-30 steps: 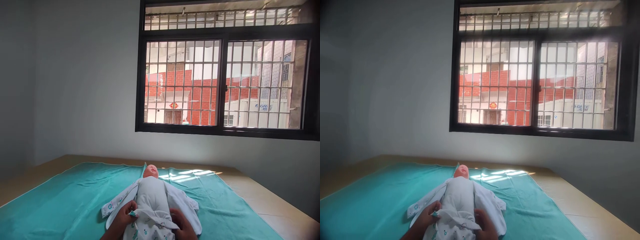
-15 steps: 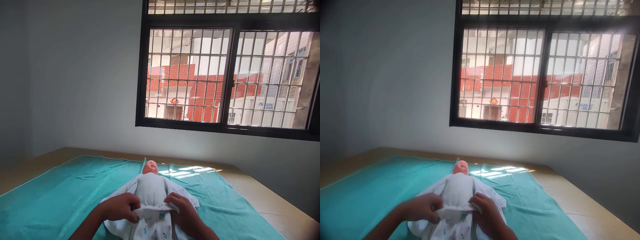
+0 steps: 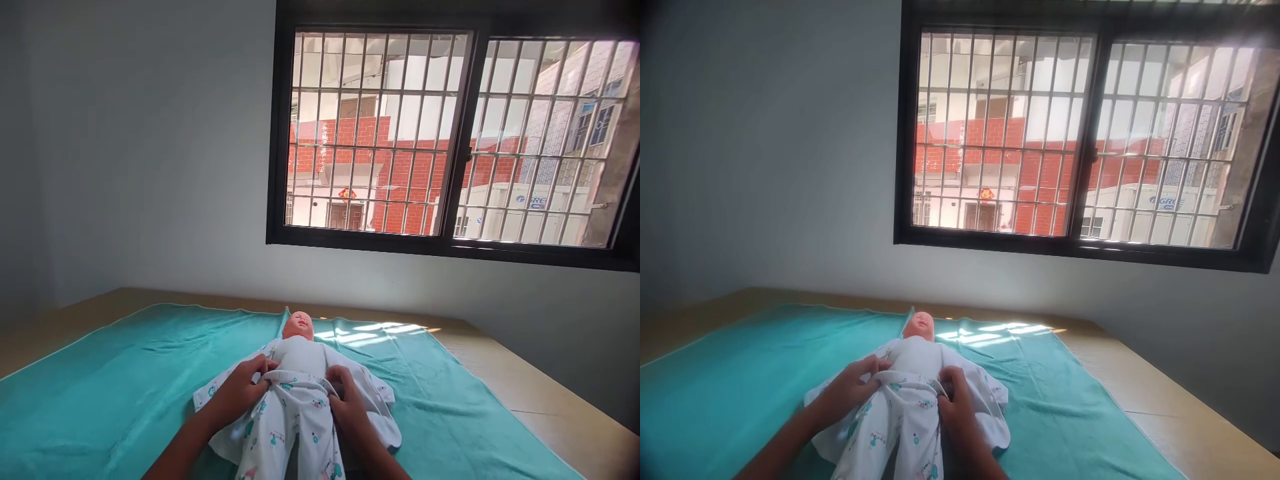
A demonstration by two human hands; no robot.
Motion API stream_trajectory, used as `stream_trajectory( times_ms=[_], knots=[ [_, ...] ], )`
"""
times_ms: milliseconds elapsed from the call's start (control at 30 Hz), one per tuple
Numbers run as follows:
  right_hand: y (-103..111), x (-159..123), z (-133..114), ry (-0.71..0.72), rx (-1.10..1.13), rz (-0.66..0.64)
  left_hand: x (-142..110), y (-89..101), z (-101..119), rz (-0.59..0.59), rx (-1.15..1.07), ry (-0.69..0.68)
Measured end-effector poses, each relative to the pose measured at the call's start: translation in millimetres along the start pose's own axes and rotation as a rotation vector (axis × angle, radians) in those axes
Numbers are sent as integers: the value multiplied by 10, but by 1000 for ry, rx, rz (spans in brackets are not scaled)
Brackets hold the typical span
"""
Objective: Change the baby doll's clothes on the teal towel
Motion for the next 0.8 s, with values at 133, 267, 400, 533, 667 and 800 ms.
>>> stream_trajectory(
  times_ms=[133,267,400,533,667,800],
  knots=[
    [-86,-41,-211,94,-4,-127,2,30,-158,212,96,42],
    [-75,14,-264,139,-133,-122,-4,-53,-335,277,78,122],
    [-82,167,-312,168,-328,-103,-13,-91,-301,278,62,84],
    [-93,403,-332,141,-392,-56,12,-100,-298,215,-22,116],
    [-137,684,-247,71,-334,-26,149,51,-341,289,-44,150],
    [-156,868,-50,-44,-271,-4,331,22,-497,320,-119,216]
  ],
)
Point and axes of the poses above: each hand's wrist, its own x-axis towards the middle knuckle, its own y-axis out of the back of the hand, z = x × y, the point moved 10 cm from there along x, towards the middle knuckle, and after that the axes turned 1 degree about -y, right-handed, at the moved point
